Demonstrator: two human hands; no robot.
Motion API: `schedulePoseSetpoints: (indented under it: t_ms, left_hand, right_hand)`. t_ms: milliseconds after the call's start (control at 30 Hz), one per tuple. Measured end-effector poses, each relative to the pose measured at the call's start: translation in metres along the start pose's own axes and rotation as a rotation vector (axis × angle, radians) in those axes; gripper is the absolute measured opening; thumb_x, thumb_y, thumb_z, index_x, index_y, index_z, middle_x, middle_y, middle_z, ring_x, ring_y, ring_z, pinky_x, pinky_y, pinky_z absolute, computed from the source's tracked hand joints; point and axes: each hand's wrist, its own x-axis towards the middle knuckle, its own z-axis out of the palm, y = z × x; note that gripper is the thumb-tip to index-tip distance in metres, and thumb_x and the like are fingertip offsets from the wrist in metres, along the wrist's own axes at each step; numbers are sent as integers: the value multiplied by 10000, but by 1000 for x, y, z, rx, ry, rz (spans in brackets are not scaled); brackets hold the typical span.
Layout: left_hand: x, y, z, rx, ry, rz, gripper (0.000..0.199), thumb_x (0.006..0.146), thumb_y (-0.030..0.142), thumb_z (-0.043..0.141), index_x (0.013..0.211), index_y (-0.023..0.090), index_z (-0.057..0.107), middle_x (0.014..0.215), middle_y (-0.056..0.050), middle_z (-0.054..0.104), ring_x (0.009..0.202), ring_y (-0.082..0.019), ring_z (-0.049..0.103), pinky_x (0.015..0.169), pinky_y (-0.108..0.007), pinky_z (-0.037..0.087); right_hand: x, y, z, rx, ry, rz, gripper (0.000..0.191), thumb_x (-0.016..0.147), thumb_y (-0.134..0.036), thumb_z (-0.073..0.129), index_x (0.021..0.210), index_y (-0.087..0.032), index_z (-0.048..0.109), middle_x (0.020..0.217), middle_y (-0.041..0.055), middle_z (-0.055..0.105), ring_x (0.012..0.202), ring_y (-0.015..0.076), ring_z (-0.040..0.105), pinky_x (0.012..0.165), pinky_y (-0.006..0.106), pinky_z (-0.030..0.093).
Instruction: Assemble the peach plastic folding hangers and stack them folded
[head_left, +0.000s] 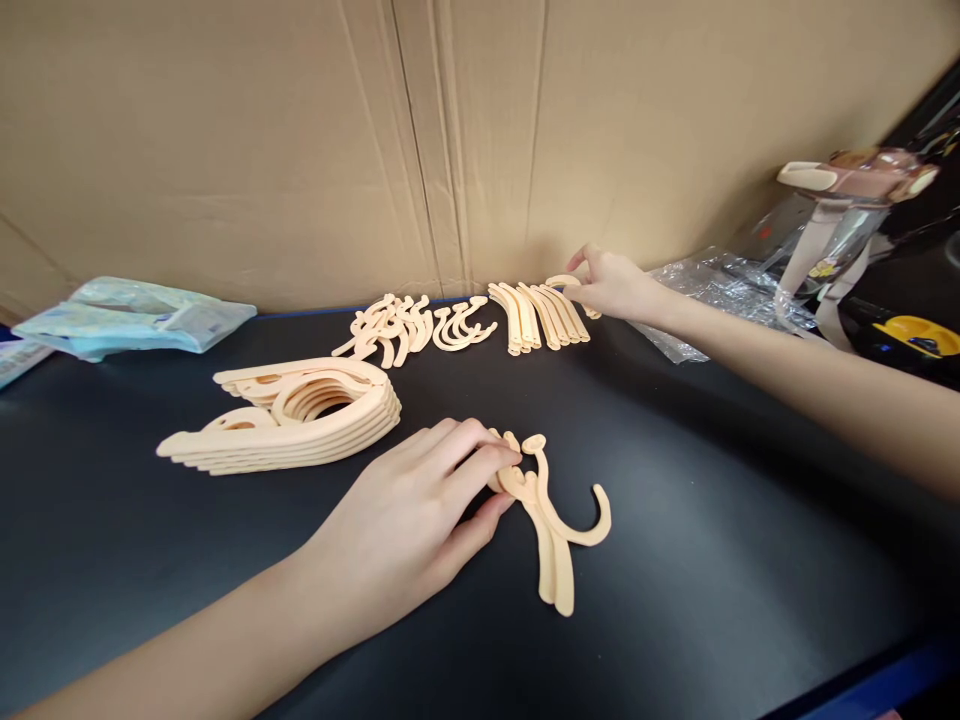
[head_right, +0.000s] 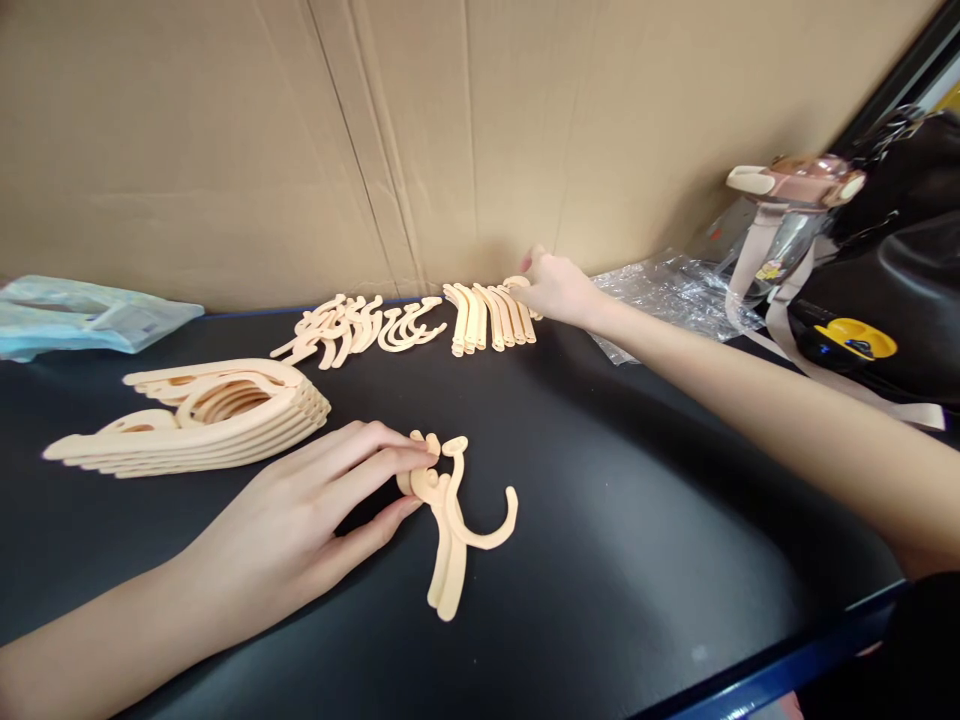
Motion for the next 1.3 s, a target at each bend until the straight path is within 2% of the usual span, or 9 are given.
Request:
schedulePoseSetpoints:
  t_ms: [167, 300, 500, 600, 733, 867, 1033, 1133, 1300]
  left_hand:
    - [-1, 1, -1, -6, -1, -8, 167, 1023, 182, 464, 1139, 191, 583, 1091, -35, 652, 959, -209, 626, 790, -342, 490]
    - [-1, 2, -1, -6, -5, -7, 169, 1022, 181, 461, 1139, 195, 582, 1091, -37, 652, 960, -207, 627, 789, -333, 487]
    - [-1, 1, -1, -2, 3, 3, 173, 1028, 188, 453, 1146, 192, 579, 1075, -38, 650, 949, -205, 626, 778, -329, 487]
    - [-1, 0, -2, -5, 9, 16, 165, 1027, 185, 453, 1125, 198, 586, 1081, -37, 646, 938, -201, 624, 772, -329, 490]
    - [-3, 0, -2, -13, 9, 25, 157, 1020, 180, 474, 1124, 204, 589, 1096, -36, 645, 945, -201, 624, 778, -334, 496]
    - [-3, 1, -2, -18, 7, 26, 164, 1016, 179, 484, 1144, 202, 584, 1086, -36, 648, 940, -201, 625, 772, -335, 496]
    - [-1, 1, -2, -4, 5, 17, 158, 1018, 181, 471, 1125, 199, 585, 1077, -40, 650, 925, -201, 629, 763, -331, 495]
    - [-2, 1, -2, -10, 9, 19, 166, 1021, 188, 462, 1135, 203, 583, 1086, -38, 650, 932, -198, 628, 768, -328, 495]
    - [-1, 1, -2, -10, 8, 10, 163, 1016, 182, 473, 1129, 200, 589, 1078, -42, 651, 935, -197, 631, 771, -326, 499]
  right_hand:
    - [-4, 11, 6, -52, -60, -13, 439, 821, -270, 604, 1232, -130, 548, 841, 72, 711, 770, 236, 642, 714, 341, 456]
    - [-4, 10, 2, -98, -101, 9, 486, 805, -274, 612, 1263, -127, 539, 892, 86, 715, 795, 240, 643, 690, 326, 441]
    - [-9, 6, -12, -182, -177, 76, 574, 724, -248, 670, 1270, -130, 538, 701, 50, 646, 731, 283, 612, 609, 340, 380]
    - [-10, 10, -16, -149, -216, 103, 630, 706, -238, 677, 1300, -125, 498, 645, 25, 625, 667, 267, 604, 590, 339, 392]
    - [-10, 19, -20, -51, -202, 139, 644, 754, -252, 629, 1347, -133, 409, 709, 31, 653, 641, 226, 588, 575, 329, 426]
    - [-16, 23, -21, -23, -183, 134, 597, 793, -271, 590, 1343, -138, 399, 715, 32, 639, 608, 210, 570, 554, 324, 420]
    - [-23, 16, -14, -72, -161, 87, 491, 867, -377, 546, 1297, -160, 452, 820, 65, 663, 720, 232, 609, 634, 327, 423]
    - [-23, 14, -12, -108, -185, 47, 404, 851, -455, 583, 1158, -196, 540, 831, 62, 669, 758, 239, 615, 654, 322, 410]
    - [-27, 16, -17, -142, -278, 4, 139, 821, -354, 589, 850, -218, 584, 749, 35, 646, 675, 196, 593, 595, 302, 393]
